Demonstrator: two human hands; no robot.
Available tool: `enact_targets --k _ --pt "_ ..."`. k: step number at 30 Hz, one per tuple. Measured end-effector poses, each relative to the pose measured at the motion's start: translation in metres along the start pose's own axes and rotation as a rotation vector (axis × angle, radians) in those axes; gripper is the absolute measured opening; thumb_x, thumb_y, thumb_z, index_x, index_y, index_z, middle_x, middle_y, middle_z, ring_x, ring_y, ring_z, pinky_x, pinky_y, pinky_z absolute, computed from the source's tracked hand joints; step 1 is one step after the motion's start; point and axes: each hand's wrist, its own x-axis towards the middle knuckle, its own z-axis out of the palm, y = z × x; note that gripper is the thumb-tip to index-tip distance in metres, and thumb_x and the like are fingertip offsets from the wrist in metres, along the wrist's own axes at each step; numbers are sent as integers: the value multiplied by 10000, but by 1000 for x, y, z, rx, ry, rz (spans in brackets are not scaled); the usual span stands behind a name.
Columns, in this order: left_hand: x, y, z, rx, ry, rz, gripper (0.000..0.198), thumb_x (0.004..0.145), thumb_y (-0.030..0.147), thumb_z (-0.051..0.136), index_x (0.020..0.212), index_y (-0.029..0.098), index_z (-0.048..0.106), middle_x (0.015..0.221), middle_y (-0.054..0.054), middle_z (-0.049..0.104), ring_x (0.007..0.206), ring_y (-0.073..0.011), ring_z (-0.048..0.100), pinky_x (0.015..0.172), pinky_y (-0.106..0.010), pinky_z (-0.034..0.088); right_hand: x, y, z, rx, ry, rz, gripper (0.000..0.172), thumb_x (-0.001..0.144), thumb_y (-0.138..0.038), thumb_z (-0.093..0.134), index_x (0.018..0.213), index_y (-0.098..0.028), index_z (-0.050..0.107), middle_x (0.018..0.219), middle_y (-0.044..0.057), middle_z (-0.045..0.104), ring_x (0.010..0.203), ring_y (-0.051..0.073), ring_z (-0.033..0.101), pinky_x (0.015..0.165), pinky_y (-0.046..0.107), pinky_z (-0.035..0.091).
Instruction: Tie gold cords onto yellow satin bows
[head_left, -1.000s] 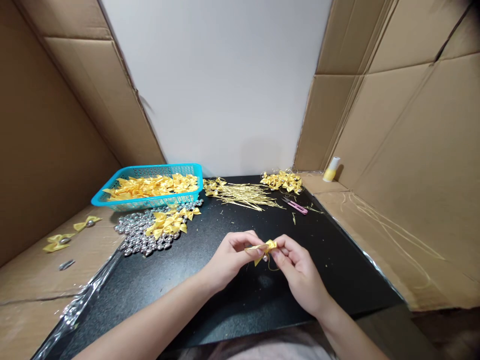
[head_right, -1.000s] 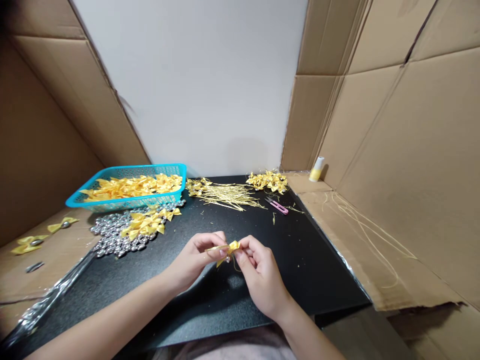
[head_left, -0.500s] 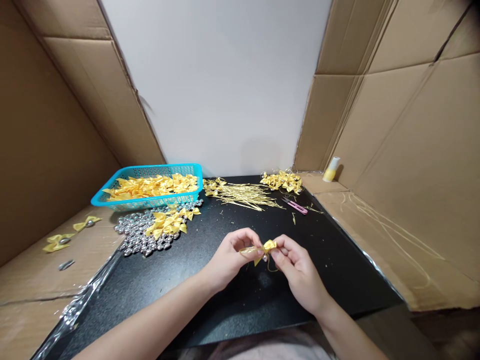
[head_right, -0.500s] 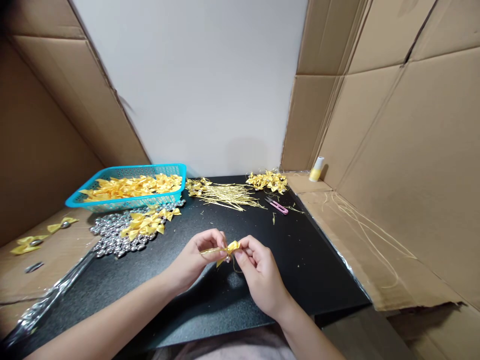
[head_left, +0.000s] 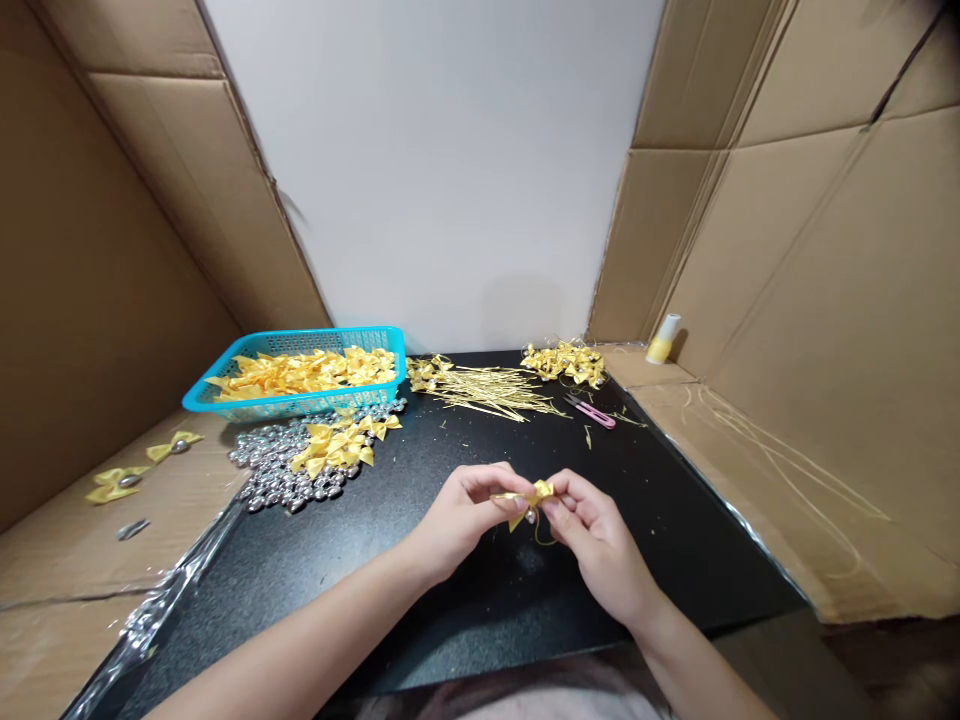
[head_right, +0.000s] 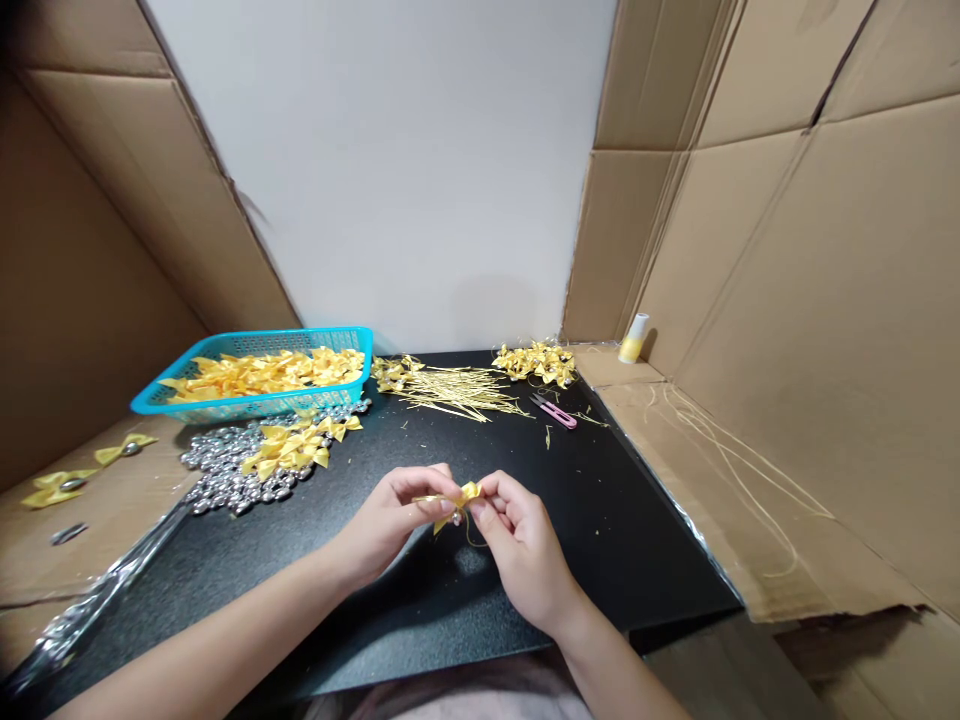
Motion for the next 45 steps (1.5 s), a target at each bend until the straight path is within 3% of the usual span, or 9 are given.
enact_targets --k 8,12,16,28,39,45 --pt "0 0 0 5 13 -4 69 722 225 758 738 159 754 658 9 583 626 -93 532 613 -206 405 0 -2 1 23 1 5 259 918 -412 537 807 -178 536 662 -47 407 576 86 305 518 224 272" --pt "-1 -1 2 -14 71 -31 129 717 235 768 779 164 679 659 14 618 619 -99 549 600 -206 408 1 -1 2 48 8 28 281 907 -437 546 802 -177 532 658 -49 402 562 82 299 503 221 258" --pt "-1 -2 3 12 102 2 170 701 232 776 702 155 625 635 23 604 599 -91 526 580 -197 398 2 1 2 83 12 42 287 892 -450 564 813 -175 541 669 -43 420 551 80 293 486 226 228" --pt "0 6 6 71 105 3 118 679 254 766 680 142 731 622 4 606 570 -92 505 565 -211 399 4 3 3 127 13 53 313 872 -475 586 811 -170 552 673 -41 442 533 72 289 476 230 222" --pt "1 1 5 63 189 -48 175 650 235 777 676 146 628 588 21 603 556 -92 509 562 -205 390 3 3 4 110 35 62 319 865 -477 592 794 -173 532 642 -51 396 521 73 257 469 223 211" --pt "1 3 6 82 164 -26 175 649 259 777 618 135 658 579 10 601 549 -94 497 558 -215 381 3 3 4 112 39 65 324 854 -486 600 786 -176 533 647 -51 400 524 75 263 472 223 219"
